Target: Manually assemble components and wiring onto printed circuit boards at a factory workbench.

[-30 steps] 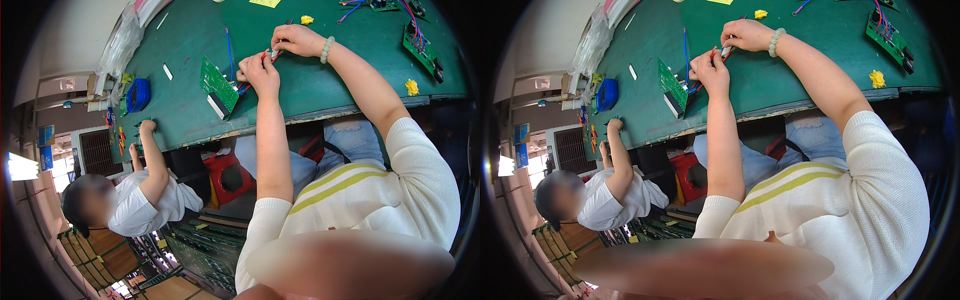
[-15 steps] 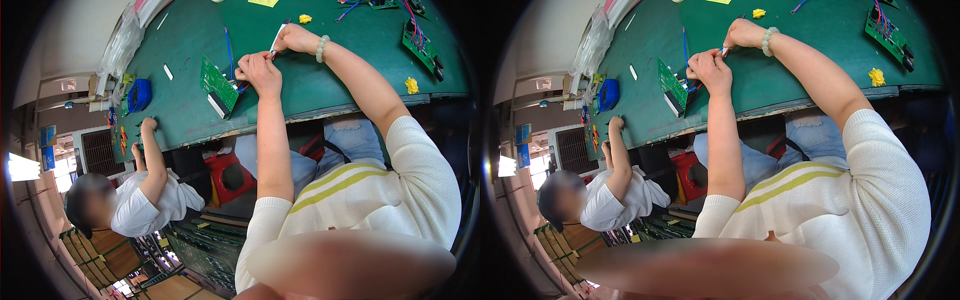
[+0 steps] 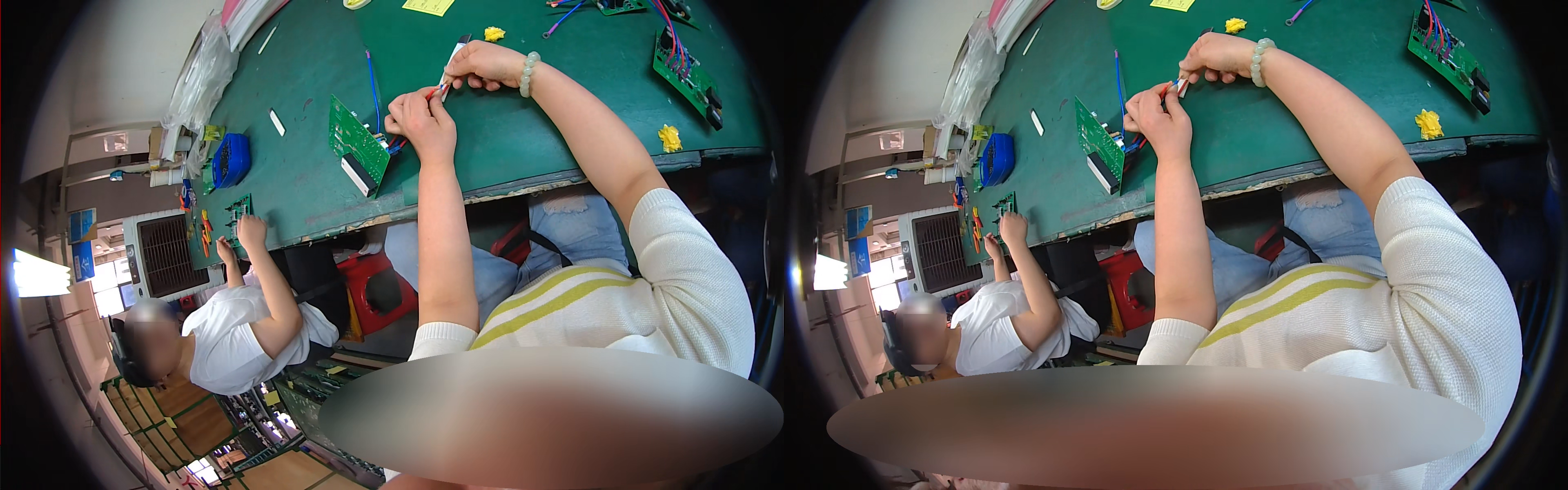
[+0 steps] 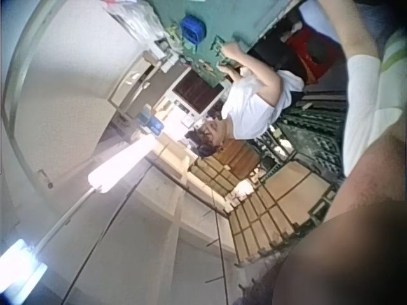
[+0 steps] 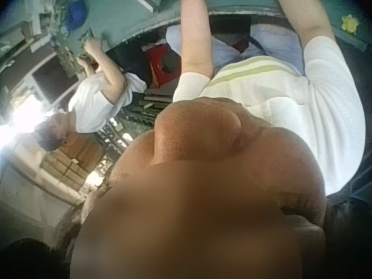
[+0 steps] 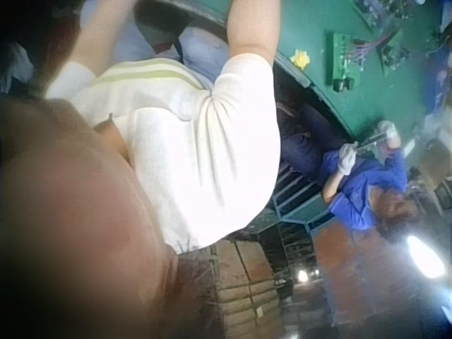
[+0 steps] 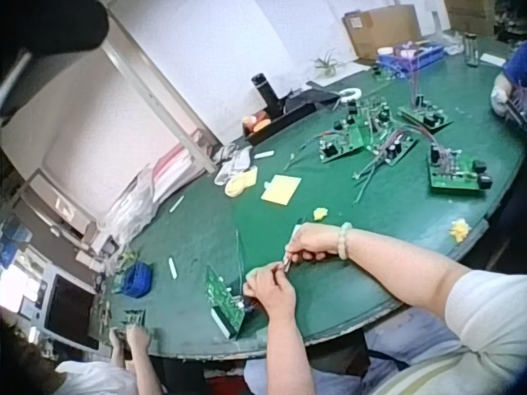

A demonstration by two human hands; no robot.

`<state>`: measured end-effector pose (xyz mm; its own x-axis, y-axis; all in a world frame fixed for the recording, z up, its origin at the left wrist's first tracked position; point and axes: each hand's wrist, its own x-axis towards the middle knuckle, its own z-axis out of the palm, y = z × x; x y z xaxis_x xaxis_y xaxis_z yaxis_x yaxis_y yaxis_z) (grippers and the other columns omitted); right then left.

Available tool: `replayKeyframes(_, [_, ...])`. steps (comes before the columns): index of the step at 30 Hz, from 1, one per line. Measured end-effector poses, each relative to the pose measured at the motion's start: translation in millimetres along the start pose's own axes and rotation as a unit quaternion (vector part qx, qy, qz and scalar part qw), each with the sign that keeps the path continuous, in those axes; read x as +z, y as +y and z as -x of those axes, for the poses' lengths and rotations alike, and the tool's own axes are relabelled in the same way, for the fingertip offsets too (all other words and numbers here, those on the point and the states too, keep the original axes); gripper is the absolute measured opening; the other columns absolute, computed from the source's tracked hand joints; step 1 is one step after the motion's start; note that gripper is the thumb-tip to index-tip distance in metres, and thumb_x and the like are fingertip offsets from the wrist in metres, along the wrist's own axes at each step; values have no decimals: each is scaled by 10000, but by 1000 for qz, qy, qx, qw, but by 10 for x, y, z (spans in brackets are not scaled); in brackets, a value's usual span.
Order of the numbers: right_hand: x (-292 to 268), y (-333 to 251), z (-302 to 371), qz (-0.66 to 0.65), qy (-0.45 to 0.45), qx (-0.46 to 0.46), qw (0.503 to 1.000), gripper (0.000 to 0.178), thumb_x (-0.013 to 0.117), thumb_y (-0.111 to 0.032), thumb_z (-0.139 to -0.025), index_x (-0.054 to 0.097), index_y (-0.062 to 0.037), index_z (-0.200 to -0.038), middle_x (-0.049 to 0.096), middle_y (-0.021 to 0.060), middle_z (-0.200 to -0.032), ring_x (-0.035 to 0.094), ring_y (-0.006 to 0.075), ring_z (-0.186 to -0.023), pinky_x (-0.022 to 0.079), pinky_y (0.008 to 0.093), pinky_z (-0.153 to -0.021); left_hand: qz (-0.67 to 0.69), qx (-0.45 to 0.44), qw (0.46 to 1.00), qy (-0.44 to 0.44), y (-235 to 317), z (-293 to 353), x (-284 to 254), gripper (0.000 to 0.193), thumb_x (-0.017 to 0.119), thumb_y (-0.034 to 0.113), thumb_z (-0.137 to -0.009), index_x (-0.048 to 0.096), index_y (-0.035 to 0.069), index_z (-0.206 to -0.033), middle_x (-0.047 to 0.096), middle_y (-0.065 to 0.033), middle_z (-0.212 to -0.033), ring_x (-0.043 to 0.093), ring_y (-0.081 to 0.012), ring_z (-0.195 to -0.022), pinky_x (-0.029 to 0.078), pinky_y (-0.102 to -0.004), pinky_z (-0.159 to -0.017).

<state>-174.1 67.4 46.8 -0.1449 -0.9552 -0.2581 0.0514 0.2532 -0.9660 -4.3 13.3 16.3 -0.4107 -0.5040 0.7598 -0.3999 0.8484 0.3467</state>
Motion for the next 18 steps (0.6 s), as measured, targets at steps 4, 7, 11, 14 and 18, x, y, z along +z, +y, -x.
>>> replayKeyframes(4, [17,9,-18,7,22,-97,995,239,619,-295,-893,652,-66,-957,608,-34,-797,454,31,-537,321,188,-382,23,-19,1000,5,-16,2,4,16,632,113,-815,634,119,-830,617,2,-835,506,-205,-930,258,-396,-828])
replayKeyframes(7, [-1,37,27,138,0,-221,966,228,648,-250,-878,644,-60,-1005,617,-17,-846,496,43,-608,375,189,-458,35,-29,999,4,-11,-2,13,17,628,124,-825,637,116,-838,619,-2,-845,508,-203,-931,259,-394,-829])
replayKeyframes(11, [-46,81,-63,239,-12,-272,932,225,672,-234,-849,675,-40,-963,664,14,-818,572,76,-704,470,234,-637,38,-52,998,-14,-3,1,15,44,634,148,-842,651,111,-860,637,6,-875,506,-176,-934,248,-384,-881])
replayKeyframes(14, [-89,169,-142,193,-15,-285,939,173,650,-194,-877,656,-30,-930,639,30,-846,575,84,-743,467,245,-665,51,-46,998,-1,6,-14,36,32,625,132,-821,639,120,-847,616,-5,-851,508,-207,-934,260,-397,-838])
replayKeyframes(18, [-42,219,-260,171,-27,-309,935,159,630,-182,-883,658,-26,-898,639,27,-793,578,98,-740,468,247,-678,19,-19,1000,-4,-66,-10,-36,50,623,133,-806,643,146,-849,616,-16,-882,500,-223,-953,269,-418,-847])
